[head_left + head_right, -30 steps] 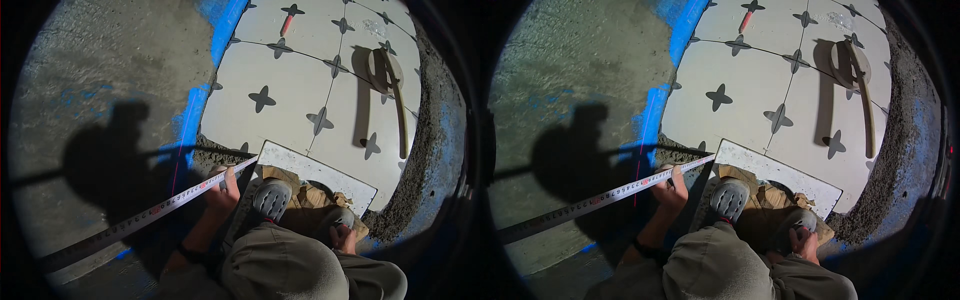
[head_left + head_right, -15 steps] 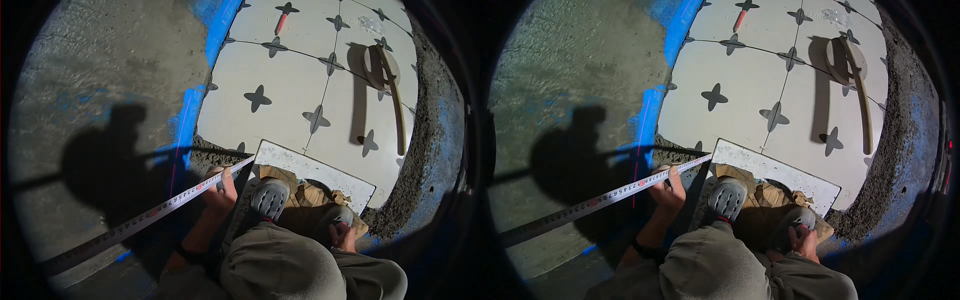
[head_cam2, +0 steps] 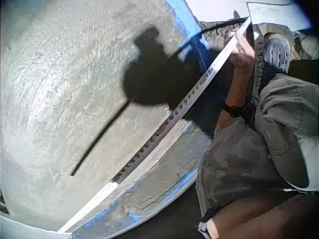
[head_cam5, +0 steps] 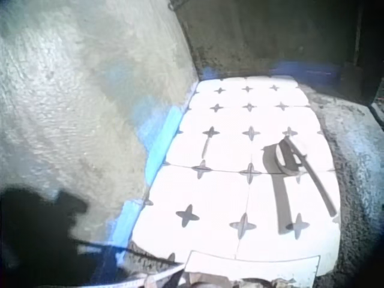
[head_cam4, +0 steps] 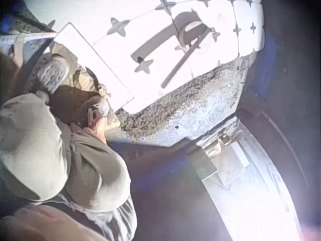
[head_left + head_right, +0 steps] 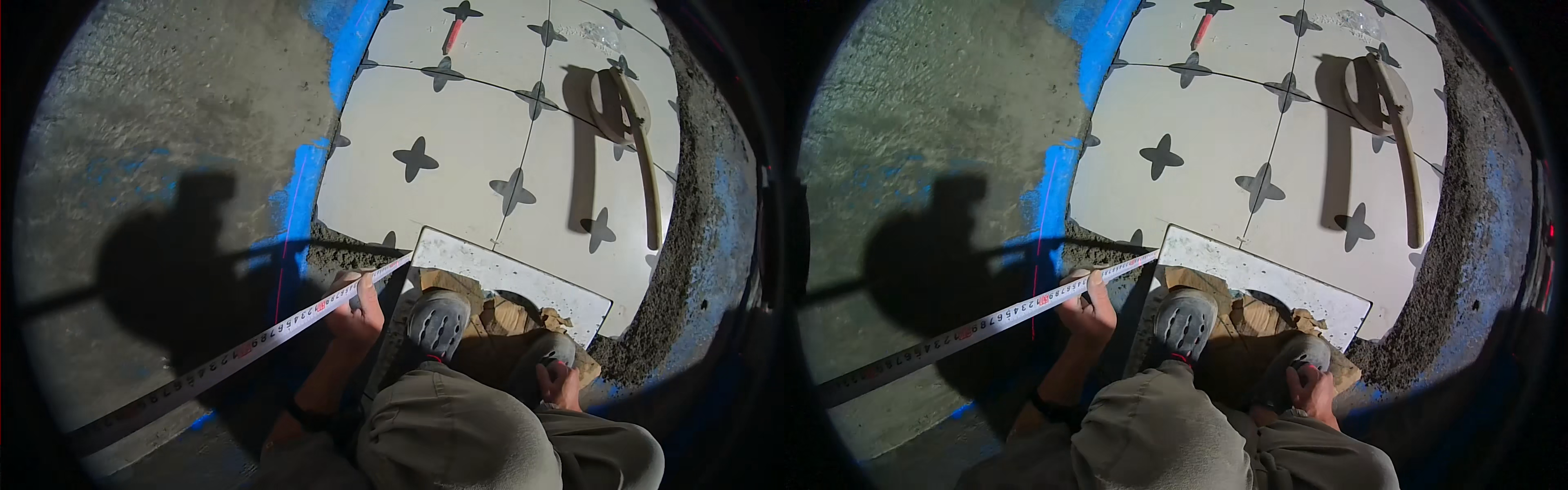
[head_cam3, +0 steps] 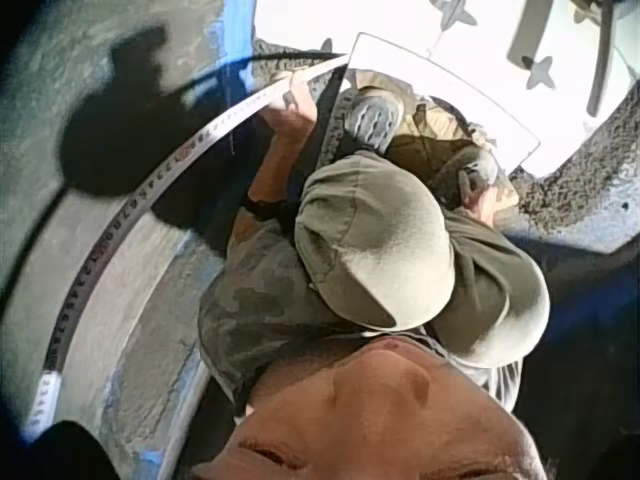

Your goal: Laying ceramic tiles on a mortar bed and checking alignment with a measuring tape.

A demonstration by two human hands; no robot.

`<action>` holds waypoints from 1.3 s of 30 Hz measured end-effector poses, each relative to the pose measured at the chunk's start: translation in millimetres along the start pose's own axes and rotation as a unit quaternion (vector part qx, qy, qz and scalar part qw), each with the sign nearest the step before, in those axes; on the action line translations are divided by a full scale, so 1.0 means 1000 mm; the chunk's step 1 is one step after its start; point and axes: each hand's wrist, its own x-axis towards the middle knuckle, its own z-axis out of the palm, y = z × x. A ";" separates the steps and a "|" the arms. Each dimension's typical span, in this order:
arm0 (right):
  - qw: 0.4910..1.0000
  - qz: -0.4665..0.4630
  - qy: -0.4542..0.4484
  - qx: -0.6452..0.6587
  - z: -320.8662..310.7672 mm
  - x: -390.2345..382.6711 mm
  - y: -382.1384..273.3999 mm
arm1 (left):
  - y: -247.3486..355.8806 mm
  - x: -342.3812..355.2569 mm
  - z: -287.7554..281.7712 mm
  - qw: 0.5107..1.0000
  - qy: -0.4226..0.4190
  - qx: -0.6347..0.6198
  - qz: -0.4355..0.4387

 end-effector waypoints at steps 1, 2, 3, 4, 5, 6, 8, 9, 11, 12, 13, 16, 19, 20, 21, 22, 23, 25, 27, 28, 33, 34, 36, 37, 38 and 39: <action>1.000 0.002 0.001 0.000 0.000 0.001 0.000 | 0.000 0.001 0.000 1.000 0.000 -0.001 0.004; 1.000 0.003 -0.006 -0.003 0.000 0.002 0.002 | 0.000 0.002 0.002 1.000 -0.001 -0.003 0.004; 1.000 0.004 -0.013 -0.005 0.000 0.003 0.003 | -0.001 0.005 0.003 1.000 0.009 -0.010 -0.004; 1.000 0.006 -0.012 -0.005 0.002 0.003 0.004 | -0.001 0.008 0.005 1.000 0.017 -0.018 -0.013; 1.000 -0.005 -0.001 0.000 0.004 0.003 0.005 | 0.004 0.011 0.002 0.998 -0.013 0.007 -0.060; 1.000 -0.016 0.010 0.005 0.004 0.004 0.005 | 0.002 0.017 0.000 0.998 0.002 0.037 -0.058; 1.000 -0.012 -0.002 0.010 -0.001 0.004 -0.002 | 0.000 0.046 -0.016 0.998 0.007 0.052 -0.035; 1.000 -0.009 -0.004 0.009 -0.005 0.001 -0.003 | 0.004 0.062 -0.021 1.000 0.012 0.017 -0.021; 1.000 -0.017 -0.001 0.002 -0.007 -0.003 0.001 | -0.008 0.079 -0.031 1.000 0.001 -0.011 0.010; 0.999 -0.028 -0.017 -0.004 -0.005 0.000 0.001 | -0.009 0.082 -0.039 0.999 -0.022 -0.013 -0.043; 0.999 -0.019 -0.025 0.005 -0.005 0.002 0.000 | -0.009 0.089 -0.043 0.999 -0.027 -0.006 -0.026; 1.000 -0.010 -0.016 0.011 -0.008 0.000 -0.005 | -0.022 0.090 -0.035 0.996 -0.074 -0.022 -0.039; 1.000 -0.008 0.002 0.013 -0.008 -0.003 -0.006 | -0.031 0.077 -0.030 0.990 -0.109 -0.020 -0.086; 1.000 -0.024 0.013 0.012 -0.005 -0.003 -0.002 | -0.028 0.073 -0.027 0.984 -0.125 -0.028 -0.124; 1.000 -0.018 0.009 0.002 -0.007 -0.003 -0.003 | -0.033 0.064 -0.027 0.985 -0.125 -0.031 -0.118; 1.000 -0.018 0.015 0.003 -0.008 -0.003 -0.004 | -0.045 0.053 -0.023 0.983 -0.141 -0.007 -0.114; 1.000 -0.020 0.013 0.007 -0.010 -0.004 -0.005 | -0.053 0.043 -0.021 0.981 -0.159 0.016 -0.111; 0.999 -0.019 0.019 0.018 -0.003 -0.004 0.006 | -0.050 0.030 -0.016 0.980 -0.171 0.020 -0.096; 1.000 0.005 -0.011 0.000 -0.007 -0.004 0.000 | -0.058 0.016 -0.018 0.980 -0.178 0.020 -0.087; 1.000 0.009 -0.003 0.002 -0.009 -0.005 -0.004 | -0.067 0.007 -0.019 0.980 -0.183 0.050 -0.056; 0.999 -0.028 0.005 0.033 0.005 -0.002 0.013 | -0.074 -0.022 -0.028 0.952 -0.224 0.204 0.046; 0.999 -0.026 0.001 0.041 0.007 -0.003 0.014 | -0.068 -0.022 -0.032 0.941 -0.263 0.208 0.052; 0.999 0.017 -0.022 0.034 -0.005 -0.007 0.002 | -0.076 -0.035 -0.034 0.928 -0.303 0.206 0.065; 1.000 0.004 -0.021 0.021 -0.004 -0.006 0.003 | -0.093 -0.050 -0.034 0.918 -0.311 0.223 0.102; 1.000 -0.008 -0.020 0.012 -0.004 -0.006 0.002 | -0.102 -0.057 -0.029 0.906 -0.319 0.240 0.143; 1.000 -0.001 -0.011 0.014 -0.007 -0.009 -0.001 | -0.110 -0.066 -0.021 0.923 -0.278 0.218 0.150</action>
